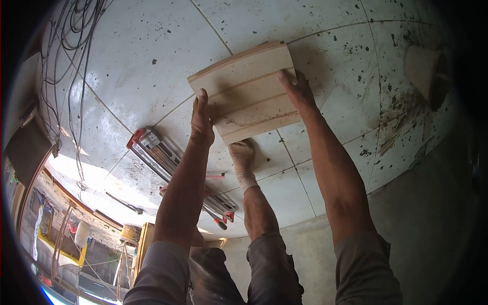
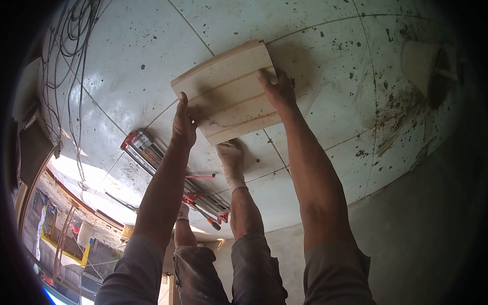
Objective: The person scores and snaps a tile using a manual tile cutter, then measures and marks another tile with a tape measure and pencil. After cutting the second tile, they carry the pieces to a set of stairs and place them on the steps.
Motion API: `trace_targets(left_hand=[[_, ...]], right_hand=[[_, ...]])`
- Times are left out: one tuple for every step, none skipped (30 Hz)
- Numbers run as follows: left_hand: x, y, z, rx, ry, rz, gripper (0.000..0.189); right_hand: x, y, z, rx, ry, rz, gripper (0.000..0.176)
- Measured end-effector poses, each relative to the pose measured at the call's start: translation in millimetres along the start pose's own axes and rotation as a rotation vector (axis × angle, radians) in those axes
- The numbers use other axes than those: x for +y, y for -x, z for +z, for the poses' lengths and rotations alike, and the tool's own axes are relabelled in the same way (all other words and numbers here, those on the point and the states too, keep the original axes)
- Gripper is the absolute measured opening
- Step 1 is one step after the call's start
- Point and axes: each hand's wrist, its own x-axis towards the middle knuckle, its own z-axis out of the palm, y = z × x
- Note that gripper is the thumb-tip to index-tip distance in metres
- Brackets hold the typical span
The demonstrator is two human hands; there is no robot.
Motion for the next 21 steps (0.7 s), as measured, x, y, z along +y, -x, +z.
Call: trace_targets(left_hand=[[2.0,-0.6,-3.9,0.008,0.001,0.005,0.094],[2.7,-4.0,-6.4,0.081,-0.008,0.002,0.094],[4.2,-8.2,-7.0,0.154,-0.016,-0.001,0.094],[6.7,-13.7,-6.3,0.163,-0.011,-0.005,0.094],[11.0,-19.6,-3.7,0.246,0.009,0.109,0.085],[15.1,-23.5,-1.8,0.328,0.027,0.222,0.076],[22.4,-23.3,0.2,0.338,0.027,0.212,0.076],[33.1,-22.5,3.5,0.286,-0.011,0.306,0.07],[40.0,-26.0,5.3,0.232,-0.048,0.404,0.064],[42.0,-33.7,5.1,0.235,-0.049,0.406,0.064],[44.6,-41.2,4.8,0.286,-0.115,0.337,0.058],[46.1,-46.9,2.7,0.339,-0.181,0.265,0.052],[46.3,-50.8,0.2,0.345,-0.181,0.266,0.052],[45.6,-54.3,-0.8,0.354,-0.142,0.255,0.046],[46.0,-56.9,-0.1,0.362,-0.097,0.247,0.041],[46.5,-58.6,0.0,0.367,-0.051,0.24,0.037],[46.8,-59.5,-0.6,0.366,-0.046,0.241,0.037],[49.1,-60.2,-0.3,0.394,-0.051,0.176,0.037],[50.6,-60.2,0.4,0.423,-0.056,0.111,0.036],[50.1,-59.0,2.1,0.421,-0.05,0.111,0.036],[48.9,-59.9,3.6,0.435,-0.031,0.151,0.035]], right_hand=[[2.1,-3.2,4.0,0.062,0.057,-0.061,0.077],[5.7,-6.7,8.0,0.055,0.056,-0.062,0.077],[-10.2,-7.8,6.0,0.238,0.208,-0.313,0.076],[-27.8,-9.0,4.3,0.418,0.359,-0.565,0.074],[-49.3,-13.3,4.2,0.348,0.346,-0.665,0.072],[-69.0,-19.5,7.6,0.277,0.331,-0.761,0.07],[-81.4,-25.1,15.7,0.264,0.332,-0.757,0.07],[-92.6,-31.9,24.8,0.182,0.468,-0.811,0.068],[-100.1,-36.6,32.3,0.103,0.604,-0.867,0.065],[-104.1,-38.4,38.8,0.102,0.601,-0.87,0.065],[-108.0,-38.9,45.6,-0.078,0.745,-0.768,0.063],[-110.8,-38.1,51.1,-0.26,0.883,-0.659,0.061],[-112.0,-36.2,53.4,-0.264,0.879,-0.663,0.061],[-112.3,-34.0,52.7,-0.278,0.863,-0.655,0.062],[-112.6,-34.5,52.4,-0.291,0.852,-0.651,0.063],[-113.2,-34.3,53.6,-0.29,0.857,-0.658,0.063],[-112.2,-32.2,54.6,-0.272,0.85,-0.66,0.064],[-110.9,-31.2,55.5,-0.252,0.844,-0.662,0.066],[-109.4,-29.4,56.9,-0.251,0.85,-0.667,0.066],[-107.3,-26.4,58.7,-0.216,0.851,-0.678,0.064],[-106.4,-26.2,60.2,-0.177,0.849,-0.691,0.063]])
